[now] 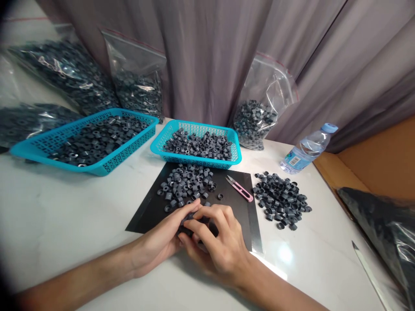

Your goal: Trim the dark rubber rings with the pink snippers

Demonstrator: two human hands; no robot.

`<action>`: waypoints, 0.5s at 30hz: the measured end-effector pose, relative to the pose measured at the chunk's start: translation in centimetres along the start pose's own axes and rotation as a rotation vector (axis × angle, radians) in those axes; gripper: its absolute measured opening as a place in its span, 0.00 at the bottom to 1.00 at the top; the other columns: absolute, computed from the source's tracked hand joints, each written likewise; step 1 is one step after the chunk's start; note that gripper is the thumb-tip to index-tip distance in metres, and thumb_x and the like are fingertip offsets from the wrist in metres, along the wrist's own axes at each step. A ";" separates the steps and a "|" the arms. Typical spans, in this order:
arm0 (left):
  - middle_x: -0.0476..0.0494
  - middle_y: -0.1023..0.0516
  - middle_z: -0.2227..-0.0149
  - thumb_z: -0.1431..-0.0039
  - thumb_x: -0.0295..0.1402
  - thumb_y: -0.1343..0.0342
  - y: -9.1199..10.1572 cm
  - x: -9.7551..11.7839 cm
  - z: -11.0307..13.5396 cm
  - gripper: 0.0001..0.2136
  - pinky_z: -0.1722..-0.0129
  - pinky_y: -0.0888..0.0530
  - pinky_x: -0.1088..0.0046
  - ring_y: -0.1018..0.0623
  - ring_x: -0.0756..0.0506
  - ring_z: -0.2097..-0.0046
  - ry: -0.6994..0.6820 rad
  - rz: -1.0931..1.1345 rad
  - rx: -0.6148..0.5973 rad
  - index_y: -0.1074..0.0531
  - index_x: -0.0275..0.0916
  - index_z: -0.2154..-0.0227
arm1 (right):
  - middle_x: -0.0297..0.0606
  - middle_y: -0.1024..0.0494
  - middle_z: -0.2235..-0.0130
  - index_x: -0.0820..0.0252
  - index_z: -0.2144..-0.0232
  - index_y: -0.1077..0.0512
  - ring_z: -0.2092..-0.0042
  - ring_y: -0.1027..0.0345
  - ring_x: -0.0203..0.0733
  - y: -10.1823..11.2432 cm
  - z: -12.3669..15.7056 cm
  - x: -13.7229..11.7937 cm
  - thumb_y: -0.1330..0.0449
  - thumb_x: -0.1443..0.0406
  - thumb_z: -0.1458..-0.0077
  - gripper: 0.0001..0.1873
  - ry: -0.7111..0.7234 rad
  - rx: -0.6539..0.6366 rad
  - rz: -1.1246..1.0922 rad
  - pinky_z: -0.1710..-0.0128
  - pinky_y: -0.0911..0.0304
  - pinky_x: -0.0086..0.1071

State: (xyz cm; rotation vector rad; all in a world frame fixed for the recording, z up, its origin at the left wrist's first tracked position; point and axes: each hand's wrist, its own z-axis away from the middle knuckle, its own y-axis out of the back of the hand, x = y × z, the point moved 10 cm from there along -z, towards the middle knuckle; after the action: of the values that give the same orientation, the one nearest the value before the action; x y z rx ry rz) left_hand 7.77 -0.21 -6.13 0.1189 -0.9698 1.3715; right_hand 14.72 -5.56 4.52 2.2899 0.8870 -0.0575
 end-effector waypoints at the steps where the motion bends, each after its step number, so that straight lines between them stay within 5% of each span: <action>1: 0.49 0.28 0.68 0.37 0.40 0.46 0.0 -0.1 0.0 0.13 0.68 0.32 0.76 0.29 0.50 0.66 0.002 0.000 0.000 0.28 0.39 0.55 | 0.42 0.27 0.58 0.58 0.57 0.25 0.58 0.36 0.45 0.0 0.0 -0.1 0.35 0.69 0.44 0.11 0.002 -0.006 -0.005 0.58 0.35 0.40; 5: 0.50 0.28 0.69 0.42 0.42 0.40 -0.5 0.1 -0.1 0.12 0.72 0.35 0.78 0.29 0.51 0.68 -0.008 0.041 -0.062 0.28 0.38 0.62 | 0.41 0.29 0.60 0.60 0.57 0.28 0.59 0.35 0.42 0.9 -0.2 0.4 0.40 0.71 0.41 0.10 -0.019 0.044 -0.043 0.59 0.37 0.38; 11: 0.48 0.30 0.71 0.38 0.43 0.46 -1.7 1.7 0.5 0.14 0.79 0.48 0.82 0.37 0.56 0.76 -0.013 0.039 -0.221 0.30 0.36 0.69 | 0.41 0.29 0.58 0.57 0.59 0.30 0.54 0.37 0.47 1.7 0.5 8.2 0.44 0.64 0.37 0.05 -0.424 0.075 0.110 0.55 0.39 0.44; 15: 0.48 0.31 0.71 0.36 0.42 0.49 -1.6 2.8 0.8 0.14 0.80 0.48 0.82 0.38 0.57 0.77 -0.051 0.063 -0.230 0.30 0.36 0.69 | 0.40 0.29 0.58 0.56 0.58 0.31 0.55 0.36 0.48 0.2 1.2 10.7 0.41 0.58 0.40 0.10 -0.512 -0.047 0.156 0.55 0.37 0.44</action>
State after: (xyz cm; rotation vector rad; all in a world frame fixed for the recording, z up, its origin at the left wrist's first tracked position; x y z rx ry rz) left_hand 8.45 1.03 -3.13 -0.0505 -1.1748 1.3094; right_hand 23.28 -0.22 0.87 2.1423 0.4386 -0.5226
